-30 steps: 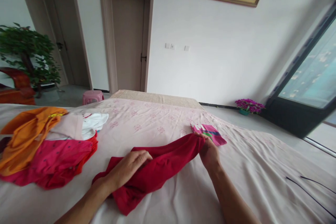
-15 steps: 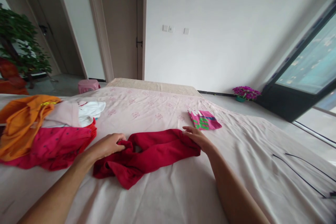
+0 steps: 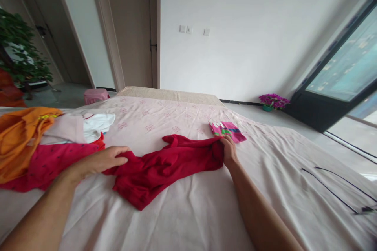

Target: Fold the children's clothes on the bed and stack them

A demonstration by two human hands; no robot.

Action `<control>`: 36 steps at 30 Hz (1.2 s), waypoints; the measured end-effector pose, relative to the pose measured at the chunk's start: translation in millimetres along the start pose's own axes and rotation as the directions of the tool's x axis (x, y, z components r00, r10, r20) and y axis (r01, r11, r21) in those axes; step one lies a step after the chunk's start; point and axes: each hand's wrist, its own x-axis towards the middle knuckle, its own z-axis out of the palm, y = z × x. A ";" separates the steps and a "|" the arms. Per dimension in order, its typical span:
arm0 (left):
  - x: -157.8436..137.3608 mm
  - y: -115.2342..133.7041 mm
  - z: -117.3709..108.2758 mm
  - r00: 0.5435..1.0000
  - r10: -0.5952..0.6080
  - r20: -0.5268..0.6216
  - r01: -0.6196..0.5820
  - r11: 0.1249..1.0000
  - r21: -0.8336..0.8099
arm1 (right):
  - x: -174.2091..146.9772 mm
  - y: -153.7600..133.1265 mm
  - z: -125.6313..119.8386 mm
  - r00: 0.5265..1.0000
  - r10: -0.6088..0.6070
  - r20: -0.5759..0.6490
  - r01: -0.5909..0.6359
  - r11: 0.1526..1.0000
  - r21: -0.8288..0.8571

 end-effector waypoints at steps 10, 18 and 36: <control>28.2 -9.3 26.2 0.994 0.044 -0.101 -0.043 0.999 0.003 | -10.4 -7.3 5.7 0.983 0.025 0.182 -0.023 1.000 -0.012; 40.2 -41.6 14.8 0.961 -0.009 -0.276 0.093 0.951 0.293 | -12.0 -13.6 2.2 0.941 0.269 0.207 -0.324 0.893 0.312; 15.4 -24.6 5.3 0.995 -0.093 -0.018 0.095 0.991 0.099 | -9.9 -96.1 34.3 0.827 0.023 0.561 0.348 0.762 -0.545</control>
